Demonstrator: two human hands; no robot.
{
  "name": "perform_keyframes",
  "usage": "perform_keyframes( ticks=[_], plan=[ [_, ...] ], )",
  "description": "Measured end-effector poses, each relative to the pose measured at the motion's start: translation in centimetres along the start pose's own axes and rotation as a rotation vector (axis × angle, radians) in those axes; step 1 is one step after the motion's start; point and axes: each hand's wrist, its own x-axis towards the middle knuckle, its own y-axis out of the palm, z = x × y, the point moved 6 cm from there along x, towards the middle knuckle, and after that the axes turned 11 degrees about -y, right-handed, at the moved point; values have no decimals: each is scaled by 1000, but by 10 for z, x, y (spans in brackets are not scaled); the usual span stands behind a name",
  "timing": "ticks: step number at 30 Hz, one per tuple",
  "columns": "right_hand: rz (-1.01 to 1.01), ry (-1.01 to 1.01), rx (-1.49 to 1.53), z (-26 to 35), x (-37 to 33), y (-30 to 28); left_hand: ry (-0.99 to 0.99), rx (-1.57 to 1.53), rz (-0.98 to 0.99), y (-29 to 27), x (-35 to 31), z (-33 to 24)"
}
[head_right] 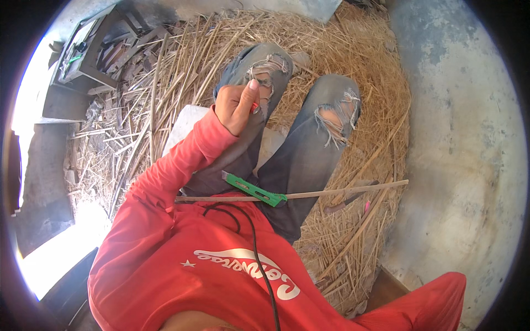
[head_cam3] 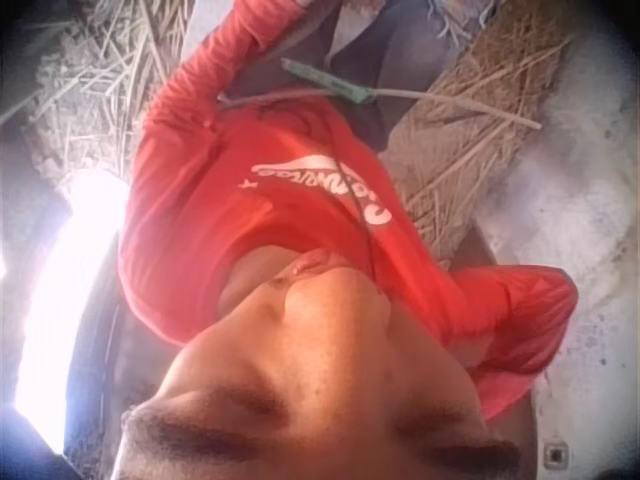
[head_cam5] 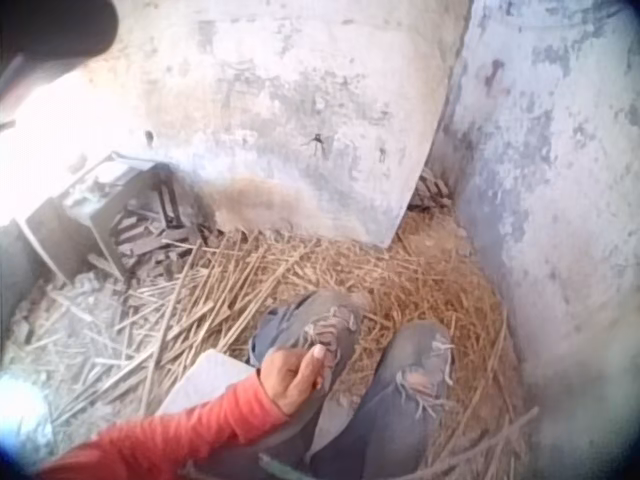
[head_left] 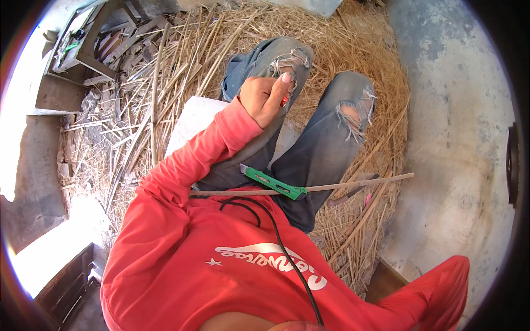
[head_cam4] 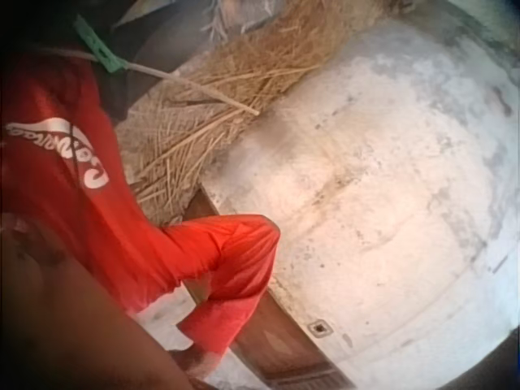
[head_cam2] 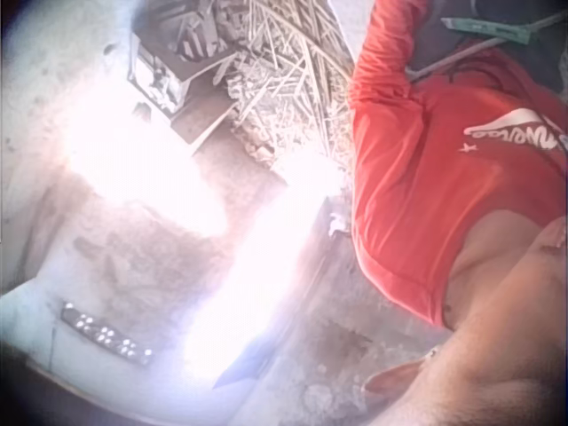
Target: The person shapes a thin bamboo stick using a machete and a utility knife, then applies a red substance from a small tube to one end of the stick.
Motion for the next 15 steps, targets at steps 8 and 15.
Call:
perform_keyframes(
  ticks=[8, 15],
  plan=[
    [-55, -11, 58, 14, -10, 14, 30, -229, -73, 0, -4, -11],
    [46, 120, 488, 71, -99, 122, -161, -726, 203, 10, -23, -39]
  ],
)
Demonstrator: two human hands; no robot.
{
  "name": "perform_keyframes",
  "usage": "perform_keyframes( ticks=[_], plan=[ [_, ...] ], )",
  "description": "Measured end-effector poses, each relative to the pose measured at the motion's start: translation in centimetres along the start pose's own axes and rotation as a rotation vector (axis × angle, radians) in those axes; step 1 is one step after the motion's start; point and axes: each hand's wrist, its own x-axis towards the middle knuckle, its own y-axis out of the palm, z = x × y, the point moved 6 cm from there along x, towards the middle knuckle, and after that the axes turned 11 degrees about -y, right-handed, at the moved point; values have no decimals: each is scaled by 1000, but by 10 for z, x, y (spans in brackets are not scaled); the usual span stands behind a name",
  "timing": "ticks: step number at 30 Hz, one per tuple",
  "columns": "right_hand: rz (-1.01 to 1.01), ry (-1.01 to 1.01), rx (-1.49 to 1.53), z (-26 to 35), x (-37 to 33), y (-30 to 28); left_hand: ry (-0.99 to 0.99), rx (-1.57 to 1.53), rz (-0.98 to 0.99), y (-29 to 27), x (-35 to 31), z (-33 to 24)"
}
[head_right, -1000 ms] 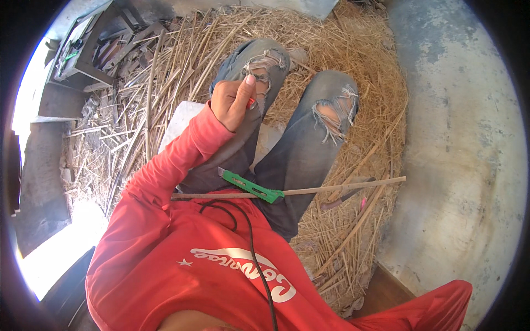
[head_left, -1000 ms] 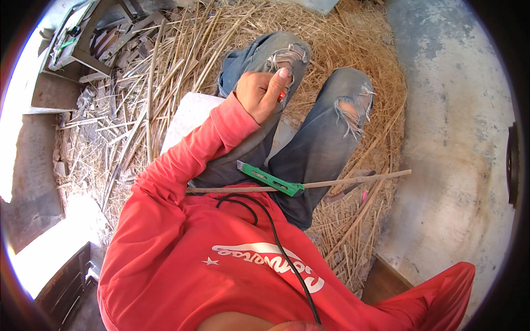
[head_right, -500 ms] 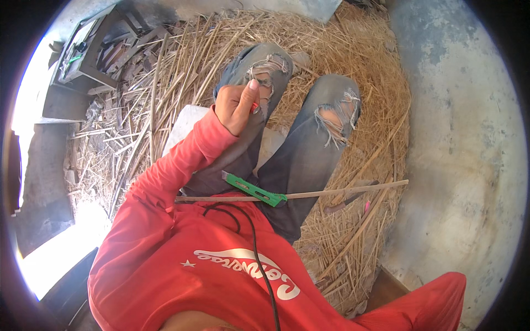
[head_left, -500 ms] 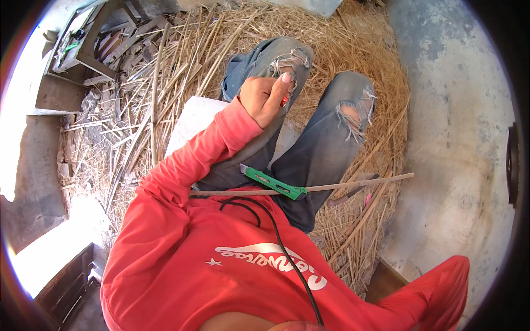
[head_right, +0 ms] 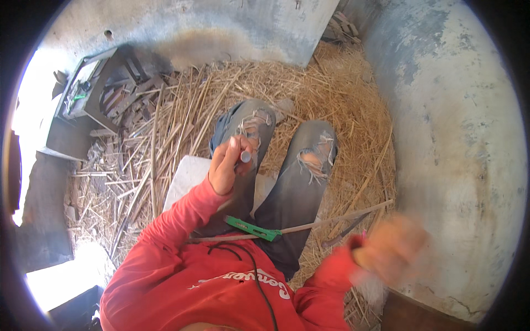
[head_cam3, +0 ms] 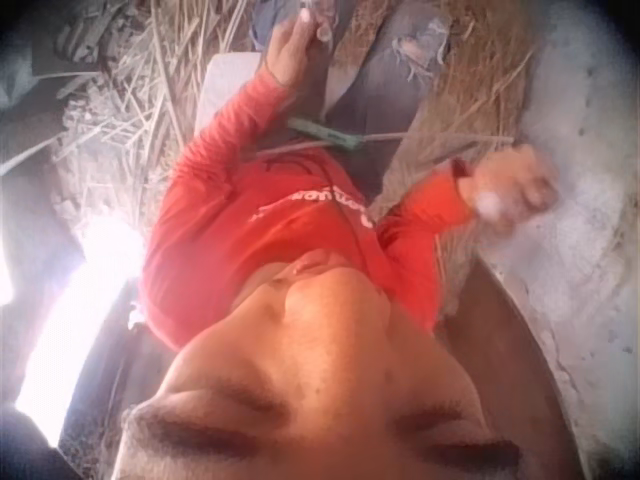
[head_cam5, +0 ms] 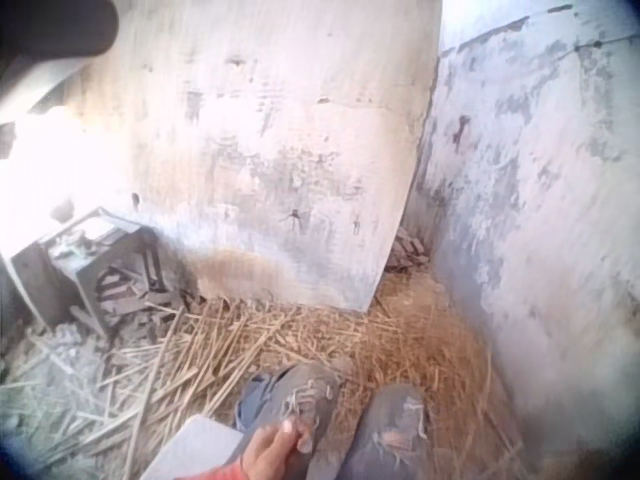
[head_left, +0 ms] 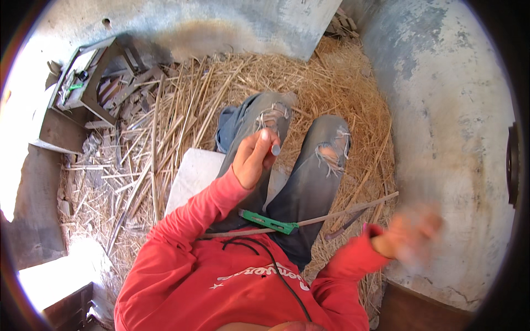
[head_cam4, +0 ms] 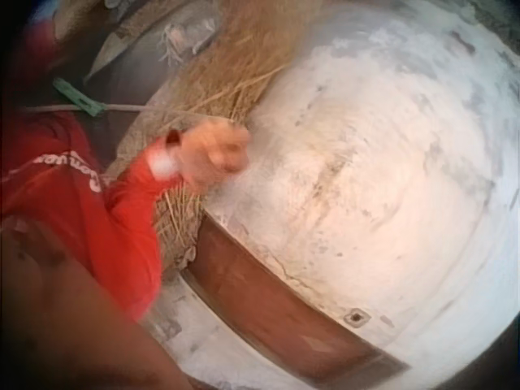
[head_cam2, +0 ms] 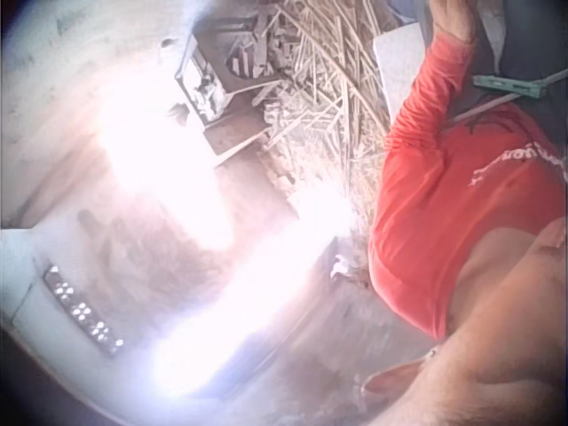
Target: The person shapes a thin bamboo stick using a machete and a utility knife, then applies a red substance from a small tube to one end of the stick.
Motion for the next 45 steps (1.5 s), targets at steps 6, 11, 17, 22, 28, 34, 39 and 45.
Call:
perform_keyframes(
  ticks=[6, 11, 17, 22, 28, 34, 39, 45],
  plan=[
    [35, 467, 260, -33, -66, 100, 108, 98, 171, 9, -17, -23],
    [91, 442, 215, -37, -58, 108, 119, 147, 150, 9, -25, -28],
    [153, 341, 50, -34, -58, 113, 121, 73, 139, 10, -31, -32],
    [250, 152, -98, -32, -56, 122, 292, 439, -39, 0, -35, -44],
    [16, 488, 191, -52, -83, 119, 445, 701, -28, 12, -41, -74],
    [-15, 477, 296, -57, -89, 121, 506, 698, 39, 12, -40, -76],
    [-32, 556, 329, -58, -93, 119, 605, 603, -29, 16, -40, -84],
    [-25, 533, 329, -55, -91, 118, 347, 609, 34, 3, -35, -72]
  ],
)
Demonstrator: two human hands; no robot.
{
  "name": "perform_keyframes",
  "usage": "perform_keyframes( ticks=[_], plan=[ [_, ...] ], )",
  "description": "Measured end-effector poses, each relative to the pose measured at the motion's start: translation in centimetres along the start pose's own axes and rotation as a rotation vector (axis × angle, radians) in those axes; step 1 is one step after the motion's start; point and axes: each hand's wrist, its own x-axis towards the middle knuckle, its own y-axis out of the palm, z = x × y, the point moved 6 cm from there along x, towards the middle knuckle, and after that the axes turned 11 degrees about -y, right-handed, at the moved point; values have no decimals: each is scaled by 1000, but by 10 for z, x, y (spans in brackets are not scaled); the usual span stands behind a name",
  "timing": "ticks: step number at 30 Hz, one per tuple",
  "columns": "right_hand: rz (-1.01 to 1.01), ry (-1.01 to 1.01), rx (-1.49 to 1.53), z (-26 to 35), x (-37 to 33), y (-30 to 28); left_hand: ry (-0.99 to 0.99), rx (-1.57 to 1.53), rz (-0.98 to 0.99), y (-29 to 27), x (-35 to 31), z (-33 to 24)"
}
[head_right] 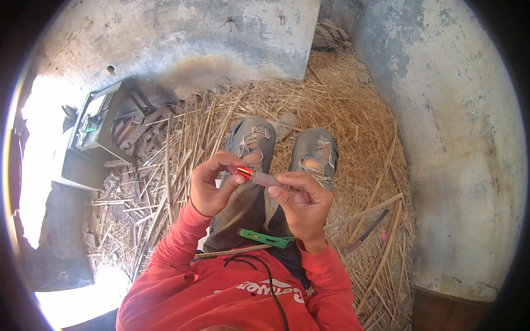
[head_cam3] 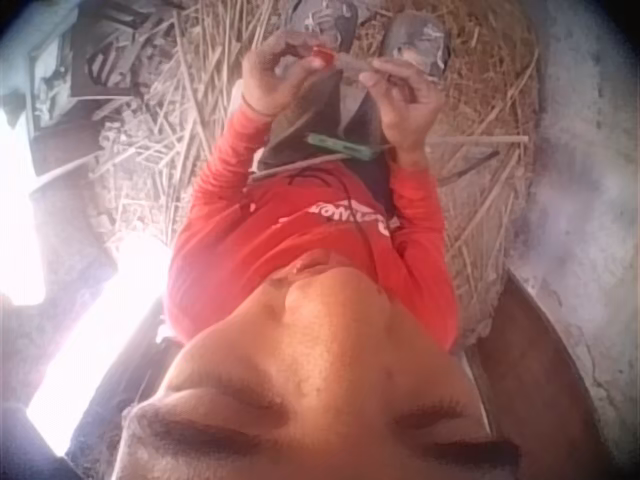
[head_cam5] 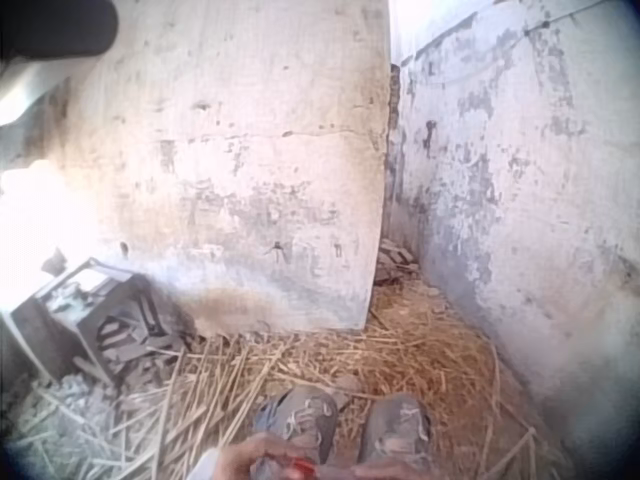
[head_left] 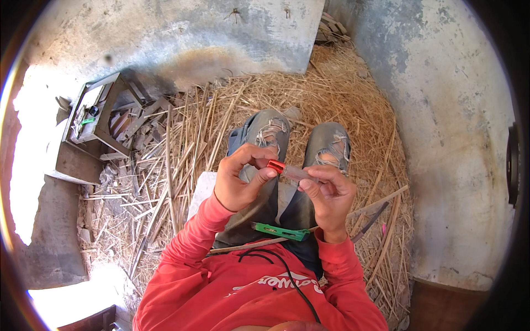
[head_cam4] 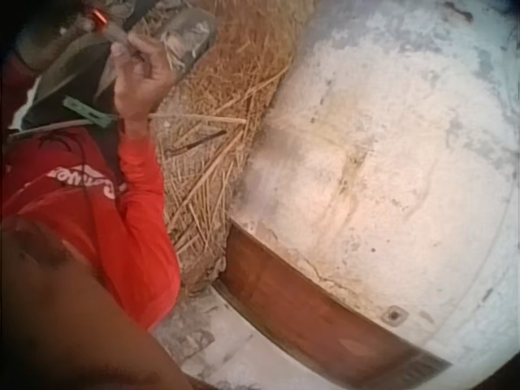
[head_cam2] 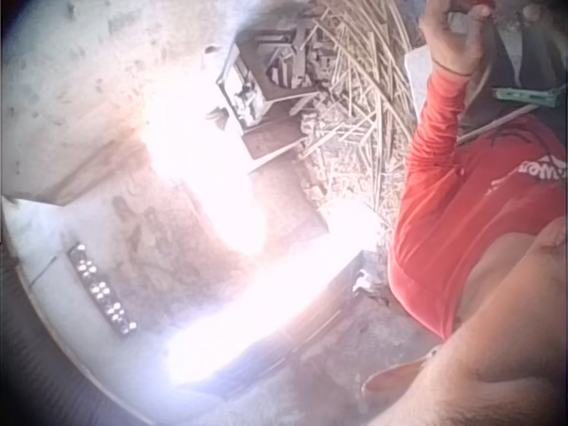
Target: The person shapes a thin bamboo stick using a machete and a utility knife, then applies a red substance from a small tube to one end of the stick.
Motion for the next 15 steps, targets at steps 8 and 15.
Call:
perform_keyframes(
  ticks=[8, 15],
  plan=[
    [-2, -90, -47, 3, 0, 3, -202, -46, 16, 2, -1, 11],
    [-18, -27, -18, -1, 0, -1, -47, -210, -15, 2, 4, -6]
  ],
)
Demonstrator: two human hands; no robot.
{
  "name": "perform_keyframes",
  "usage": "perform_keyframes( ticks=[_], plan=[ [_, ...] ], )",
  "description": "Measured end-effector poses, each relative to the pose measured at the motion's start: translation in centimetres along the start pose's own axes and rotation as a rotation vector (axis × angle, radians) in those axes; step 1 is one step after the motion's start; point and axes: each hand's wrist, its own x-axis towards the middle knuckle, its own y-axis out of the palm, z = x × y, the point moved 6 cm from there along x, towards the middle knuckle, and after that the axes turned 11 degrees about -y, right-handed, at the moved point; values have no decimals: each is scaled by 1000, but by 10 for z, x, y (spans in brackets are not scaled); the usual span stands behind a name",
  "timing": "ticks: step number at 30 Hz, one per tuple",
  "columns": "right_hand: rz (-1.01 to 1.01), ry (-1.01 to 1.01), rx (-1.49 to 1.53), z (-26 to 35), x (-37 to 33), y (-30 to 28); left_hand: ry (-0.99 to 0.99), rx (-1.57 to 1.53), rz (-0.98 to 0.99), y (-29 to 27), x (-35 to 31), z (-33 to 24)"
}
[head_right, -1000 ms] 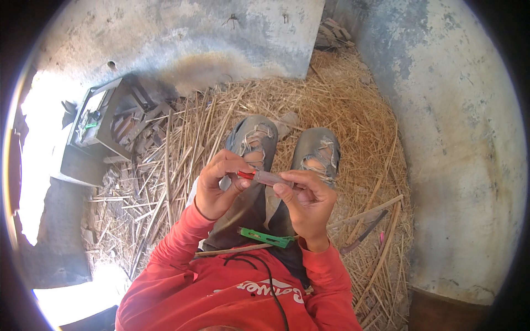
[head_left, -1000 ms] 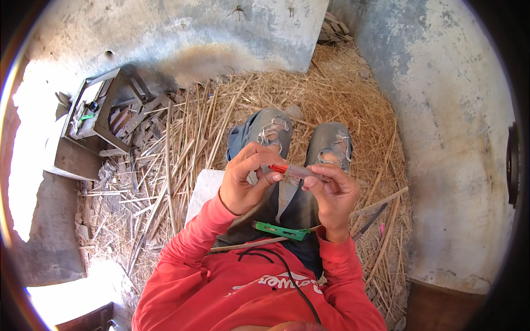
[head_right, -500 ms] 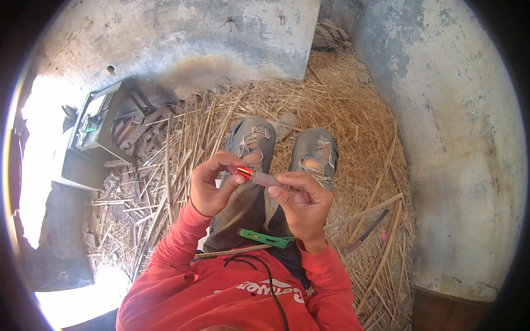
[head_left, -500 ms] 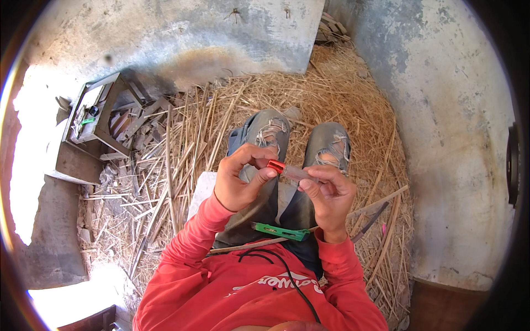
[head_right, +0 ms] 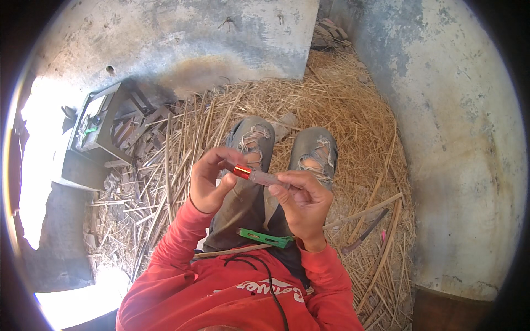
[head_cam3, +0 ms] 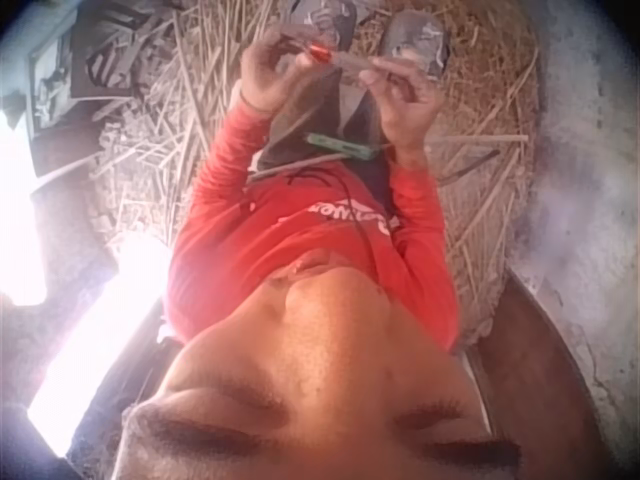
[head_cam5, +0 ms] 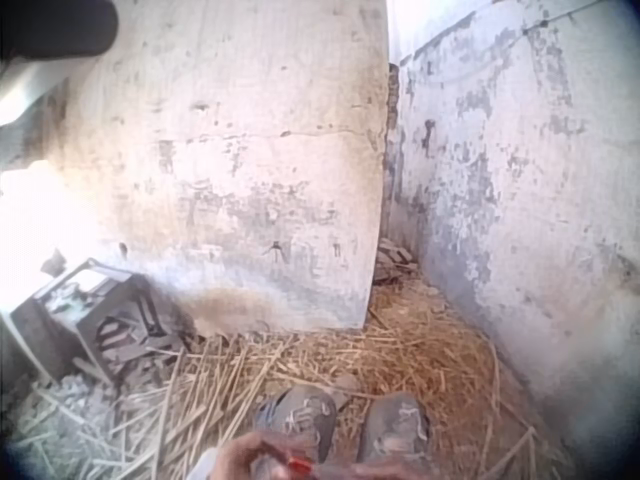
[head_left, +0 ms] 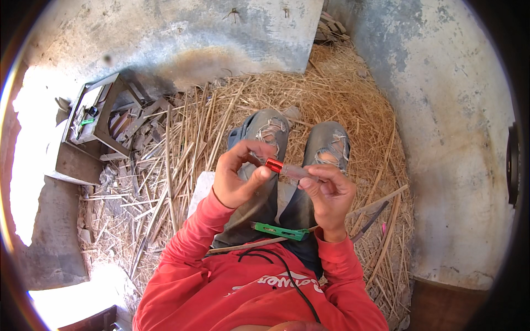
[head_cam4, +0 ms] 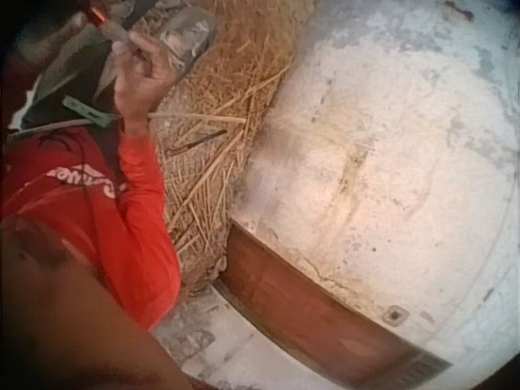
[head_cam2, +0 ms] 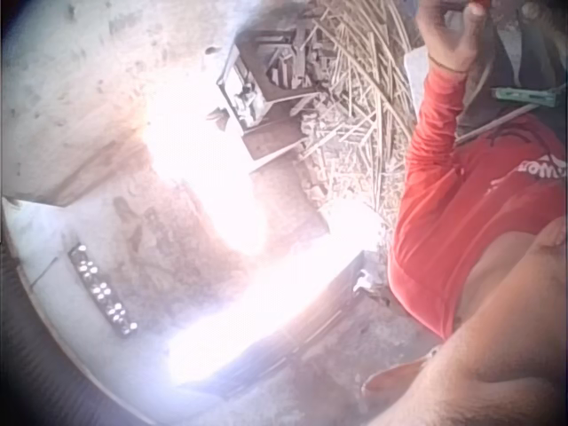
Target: The person shapes a thin bamboo stick using a machete and a utility knife, then applies a red substance from a small tube to one end of the stick.
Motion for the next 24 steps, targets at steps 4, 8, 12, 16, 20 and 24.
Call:
perform_keyframes(
  ticks=[4, 8, 12, 16, 20, 24],
  plan=[
    [9, -19, -26, 0, 0, 1, 143, 217, 92, -6, 1, 6],
    [0, 11, -4, -3, -2, 2, 34, -43, -73, 1, 0, -9],
    [3, 12, -12, -3, -2, 2, 49, 231, 54, -9, 0, 7],
    [-14, 21, -1, -5, -2, 3, 90, 92, -80, -3, 1, -12],
    [20, -60, -55, 2, 0, 6, -45, 254, 83, -8, 1, 9],
    [-20, 23, -24, -6, -4, 2, 127, 169, -21, -4, 1, -8]
  ],
)
